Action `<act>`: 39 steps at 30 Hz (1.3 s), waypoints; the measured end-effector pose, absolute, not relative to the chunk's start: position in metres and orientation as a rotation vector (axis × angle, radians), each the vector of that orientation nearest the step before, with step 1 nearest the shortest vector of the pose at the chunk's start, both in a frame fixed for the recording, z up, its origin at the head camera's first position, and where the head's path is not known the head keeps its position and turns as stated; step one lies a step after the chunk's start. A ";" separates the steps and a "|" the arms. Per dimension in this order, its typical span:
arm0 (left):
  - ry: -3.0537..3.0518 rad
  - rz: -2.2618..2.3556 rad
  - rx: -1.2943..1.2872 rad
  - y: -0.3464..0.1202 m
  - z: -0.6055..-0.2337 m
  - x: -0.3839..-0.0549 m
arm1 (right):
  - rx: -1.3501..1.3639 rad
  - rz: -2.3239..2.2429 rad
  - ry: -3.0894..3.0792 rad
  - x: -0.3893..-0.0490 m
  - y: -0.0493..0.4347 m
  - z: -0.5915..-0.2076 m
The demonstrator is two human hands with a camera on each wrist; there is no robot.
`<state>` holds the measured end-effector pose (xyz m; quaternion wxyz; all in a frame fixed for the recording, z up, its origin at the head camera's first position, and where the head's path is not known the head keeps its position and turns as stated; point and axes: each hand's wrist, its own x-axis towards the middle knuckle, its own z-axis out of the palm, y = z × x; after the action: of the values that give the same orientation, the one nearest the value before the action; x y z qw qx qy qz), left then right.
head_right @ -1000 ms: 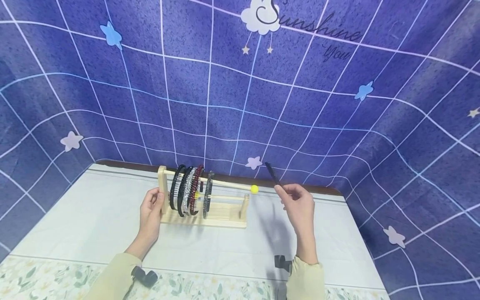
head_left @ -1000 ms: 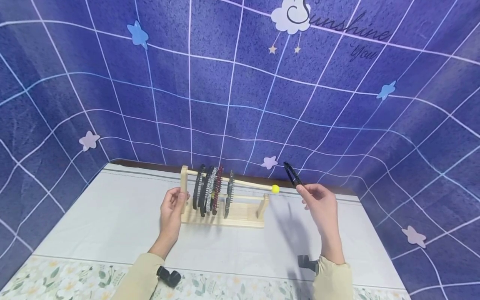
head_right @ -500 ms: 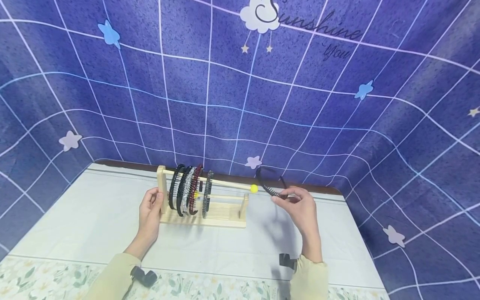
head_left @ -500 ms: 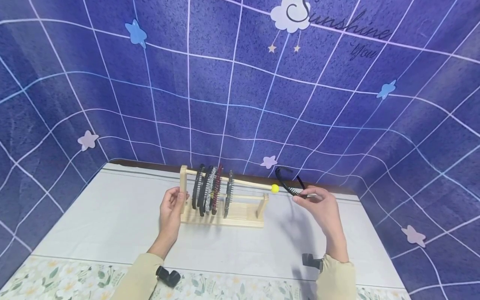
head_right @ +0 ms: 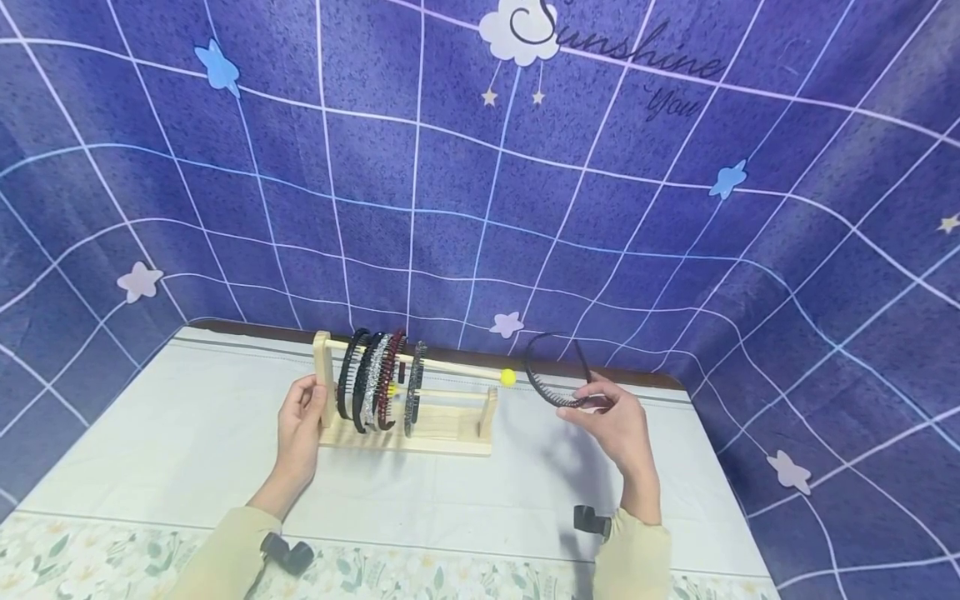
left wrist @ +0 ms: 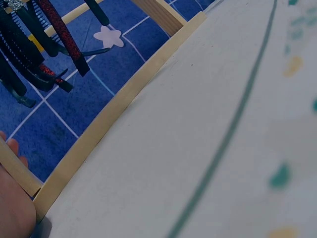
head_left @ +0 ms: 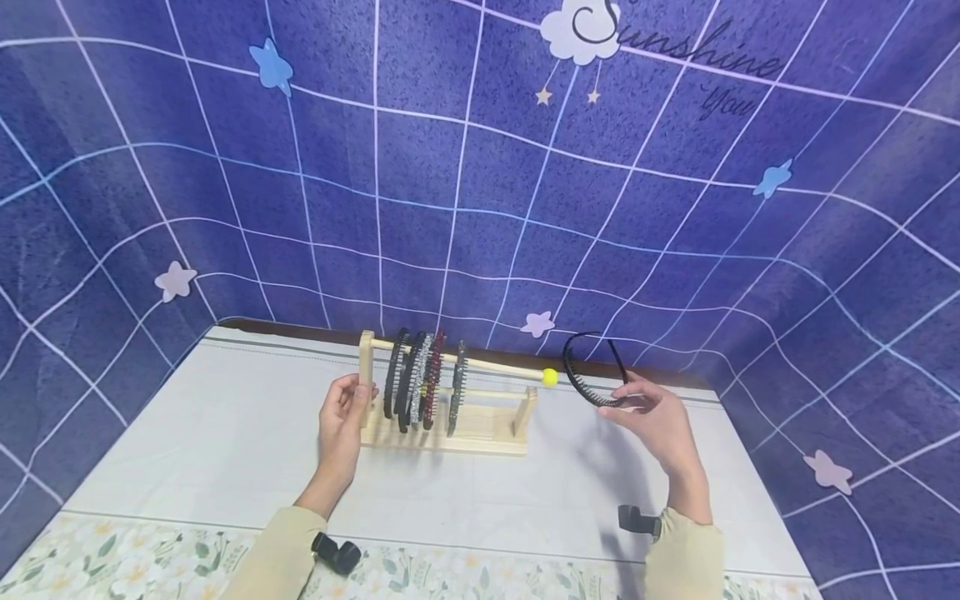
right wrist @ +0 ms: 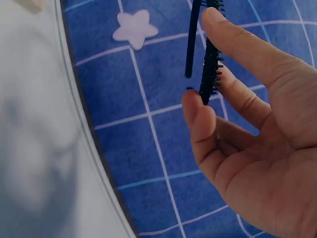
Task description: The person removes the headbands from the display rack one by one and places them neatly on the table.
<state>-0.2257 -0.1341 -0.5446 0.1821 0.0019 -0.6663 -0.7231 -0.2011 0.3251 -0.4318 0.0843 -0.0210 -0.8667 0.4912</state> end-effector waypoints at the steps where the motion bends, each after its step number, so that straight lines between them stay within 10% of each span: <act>1: -1.876 -2.046 0.008 -0.134 -0.545 -0.226 | -0.057 1.436 -2.599 -0.202 0.328 -0.434; 39: -1.859 -2.073 0.029 -0.134 -0.544 -0.225 | 0.283 1.205 -2.898 -0.233 0.327 -0.514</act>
<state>-0.2250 -0.1338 -0.5441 0.1777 0.0103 -0.6570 -0.7326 -0.2330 0.3266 -0.5136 -0.0048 0.0898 -0.9196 0.3824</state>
